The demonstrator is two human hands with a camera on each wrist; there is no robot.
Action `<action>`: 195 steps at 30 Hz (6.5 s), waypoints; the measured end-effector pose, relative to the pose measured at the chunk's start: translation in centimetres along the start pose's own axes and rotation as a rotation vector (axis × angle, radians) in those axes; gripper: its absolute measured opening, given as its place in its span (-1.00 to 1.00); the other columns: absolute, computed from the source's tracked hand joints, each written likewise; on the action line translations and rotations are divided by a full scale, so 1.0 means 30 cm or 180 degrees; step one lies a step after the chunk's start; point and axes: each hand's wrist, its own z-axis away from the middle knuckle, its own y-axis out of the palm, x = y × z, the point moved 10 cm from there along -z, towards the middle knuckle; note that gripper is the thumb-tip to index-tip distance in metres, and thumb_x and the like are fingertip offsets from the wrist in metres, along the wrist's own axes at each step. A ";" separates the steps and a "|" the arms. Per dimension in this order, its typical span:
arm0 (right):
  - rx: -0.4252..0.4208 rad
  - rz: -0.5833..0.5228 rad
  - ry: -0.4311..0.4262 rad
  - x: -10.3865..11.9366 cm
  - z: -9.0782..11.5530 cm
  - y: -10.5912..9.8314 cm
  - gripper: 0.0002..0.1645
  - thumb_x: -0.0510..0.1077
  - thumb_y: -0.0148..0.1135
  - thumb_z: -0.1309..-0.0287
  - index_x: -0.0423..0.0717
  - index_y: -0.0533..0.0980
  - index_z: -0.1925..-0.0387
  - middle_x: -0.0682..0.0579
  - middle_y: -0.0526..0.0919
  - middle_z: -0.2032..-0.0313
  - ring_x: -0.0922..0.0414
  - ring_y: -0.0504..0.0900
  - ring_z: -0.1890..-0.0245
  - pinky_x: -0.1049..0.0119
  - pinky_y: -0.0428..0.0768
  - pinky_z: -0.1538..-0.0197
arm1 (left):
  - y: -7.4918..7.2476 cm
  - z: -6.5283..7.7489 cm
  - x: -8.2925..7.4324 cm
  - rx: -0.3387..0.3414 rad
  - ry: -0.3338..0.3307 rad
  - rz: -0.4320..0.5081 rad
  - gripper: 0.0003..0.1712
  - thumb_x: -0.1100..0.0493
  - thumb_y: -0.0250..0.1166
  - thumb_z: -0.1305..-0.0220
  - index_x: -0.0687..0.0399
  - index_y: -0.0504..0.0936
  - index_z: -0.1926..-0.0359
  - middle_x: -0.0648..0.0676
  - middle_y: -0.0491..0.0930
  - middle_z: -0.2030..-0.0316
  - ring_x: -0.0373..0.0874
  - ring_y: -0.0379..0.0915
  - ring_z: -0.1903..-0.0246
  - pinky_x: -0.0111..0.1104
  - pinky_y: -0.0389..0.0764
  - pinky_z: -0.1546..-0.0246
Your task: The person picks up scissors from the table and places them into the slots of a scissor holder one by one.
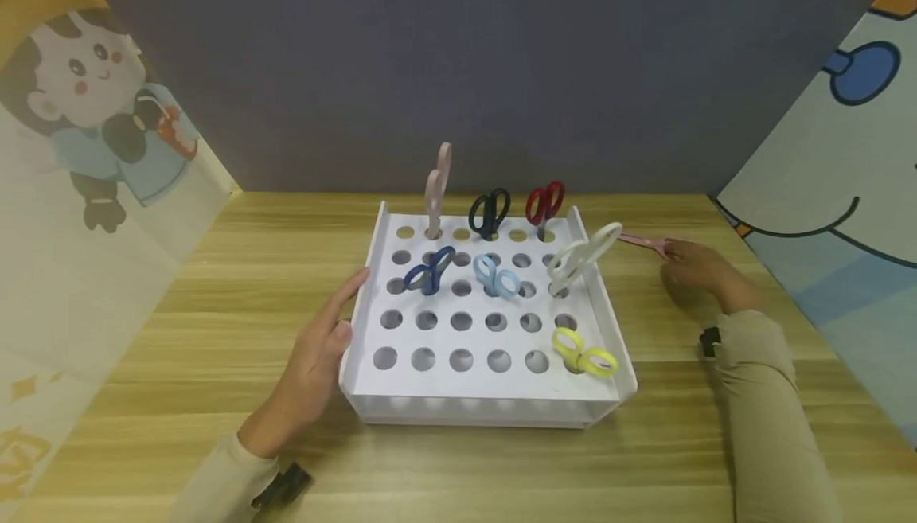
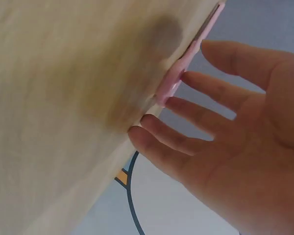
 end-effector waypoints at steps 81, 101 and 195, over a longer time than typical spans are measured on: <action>-0.1113 -0.0618 -0.0192 0.229 0.077 -0.239 -0.64 -0.16 0.20 -0.38 -0.35 0.46 -0.06 -0.32 0.72 0.27 -0.16 0.71 0.32 0.03 0.57 0.26 | 0.004 0.004 0.012 0.0048 -0.0052 0.0004 -0.38 0.27 -0.19 -0.51 -0.03 0.17 -0.54 0.03 0.23 -0.46 -0.16 0.47 -0.08 -0.48 0.47 -0.05; -0.1934 -0.0189 -0.0658 0.488 0.235 -0.412 -0.64 -0.21 0.35 -0.24 -0.32 0.53 -0.01 -0.30 0.70 0.31 -0.17 0.70 0.38 0.43 0.44 0.47 | -0.002 0.000 -0.014 -0.0005 0.0087 0.0018 -0.38 0.30 -0.17 -0.48 0.05 0.19 -0.52 0.07 0.21 -0.47 -0.16 0.29 -0.32 -0.52 0.25 -0.30; -0.0807 0.0955 -0.2375 1.371 0.518 0.008 -0.38 -0.33 0.25 -0.18 -0.05 0.43 -0.29 0.02 0.62 0.03 0.08 0.65 0.09 0.20 0.65 0.03 | -0.010 0.013 0.021 0.0061 -0.0244 -0.0116 -0.38 0.24 -0.18 -0.51 -0.14 0.16 -0.54 -0.03 0.22 -0.47 -0.16 0.27 -0.34 -0.47 0.25 -0.32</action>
